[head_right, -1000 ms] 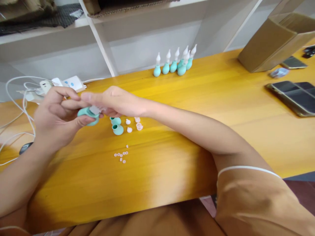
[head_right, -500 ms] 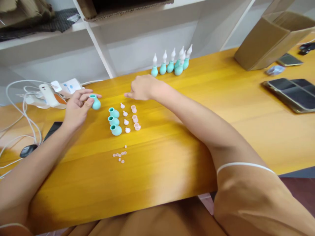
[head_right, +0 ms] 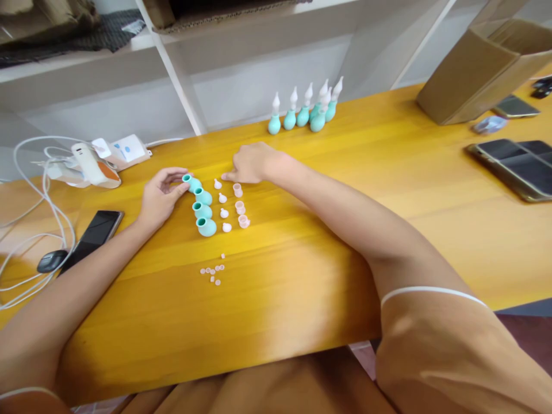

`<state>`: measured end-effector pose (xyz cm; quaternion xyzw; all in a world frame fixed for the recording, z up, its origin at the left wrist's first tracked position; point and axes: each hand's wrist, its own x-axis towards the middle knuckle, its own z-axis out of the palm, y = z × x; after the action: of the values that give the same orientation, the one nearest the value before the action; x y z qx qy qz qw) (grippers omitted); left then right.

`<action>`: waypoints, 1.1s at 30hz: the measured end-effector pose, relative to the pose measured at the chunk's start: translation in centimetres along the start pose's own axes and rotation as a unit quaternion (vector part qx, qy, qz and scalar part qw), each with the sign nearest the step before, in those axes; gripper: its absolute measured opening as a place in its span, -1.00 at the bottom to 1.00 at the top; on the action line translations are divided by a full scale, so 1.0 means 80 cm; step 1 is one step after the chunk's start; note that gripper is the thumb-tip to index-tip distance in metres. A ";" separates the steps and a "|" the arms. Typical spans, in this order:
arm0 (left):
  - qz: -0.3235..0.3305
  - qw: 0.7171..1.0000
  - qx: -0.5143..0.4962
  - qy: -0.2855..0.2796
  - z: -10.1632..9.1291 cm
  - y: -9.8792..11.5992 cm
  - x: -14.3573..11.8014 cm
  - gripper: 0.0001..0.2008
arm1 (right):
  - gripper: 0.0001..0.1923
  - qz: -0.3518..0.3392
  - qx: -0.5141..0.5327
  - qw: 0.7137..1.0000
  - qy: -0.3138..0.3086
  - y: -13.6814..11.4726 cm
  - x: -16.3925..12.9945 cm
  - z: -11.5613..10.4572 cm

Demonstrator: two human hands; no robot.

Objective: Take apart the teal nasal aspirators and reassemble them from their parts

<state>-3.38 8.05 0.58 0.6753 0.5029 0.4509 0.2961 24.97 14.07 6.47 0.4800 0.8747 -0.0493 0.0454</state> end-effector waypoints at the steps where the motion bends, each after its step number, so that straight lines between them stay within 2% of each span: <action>1: 0.000 1.000 -0.006 0.002 0.000 0.000 0.000 -0.67 | -0.27 -0.004 -0.007 1.000 0.000 0.000 -0.001 -0.001; 6: -0.009 0.999 -0.030 -0.030 0.002 -0.003 -0.001 -0.65 | -0.23 -0.002 -0.025 1.000 -0.001 -0.001 -0.001 -0.003; 10: -0.027 0.999 -0.031 -0.024 0.001 -0.004 0.000 -0.68 | -0.25 0.011 0.014 1.000 0.011 0.013 -0.001 -0.013; 12: -0.031 0.999 -0.024 -0.018 0.000 -0.004 0.001 -0.70 | -0.24 0.032 0.031 0.998 0.040 0.032 -0.006 -0.026; 15: -0.022 0.999 -0.021 -0.015 0.000 -0.004 0.001 -0.71 | -0.28 0.075 0.061 0.989 0.114 0.072 -0.021 -0.055; 18: -0.011 1.000 -0.020 -0.017 0.003 -0.003 0.001 -0.71 | -0.51 0.120 0.079 0.971 0.193 0.112 -0.038 -0.079; 20: -0.008 1.000 -0.019 -0.017 0.005 -0.003 0.001 -0.71 | -0.56 0.137 0.082 0.960 0.230 0.135 -0.044 -0.085; 24: -0.010 0.999 -0.019 -0.035 0.006 -0.004 0.000 -0.68 | -0.45 0.119 0.113 0.951 0.262 0.167 -0.033 -0.066; 27: -0.009 0.999 -0.024 -0.048 0.005 -0.005 -0.001 -0.64 | -0.54 0.120 0.129 0.945 0.275 0.183 -0.013 -0.040; 29: -0.008 0.999 -0.018 -0.048 0.004 -0.006 -0.002 -0.64 | -0.49 0.121 0.147 0.939 0.285 0.192 0.000 -0.023; 33: -0.008 0.999 -0.006 -0.033 0.003 -0.010 -0.002 -0.65 | -0.39 0.082 0.191 0.941 0.265 0.200 0.021 0.002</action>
<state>-3.52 8.12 -0.23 0.6844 0.4953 0.4289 0.3201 37.58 24.02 5.40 0.5457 0.7866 -0.0823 -0.2771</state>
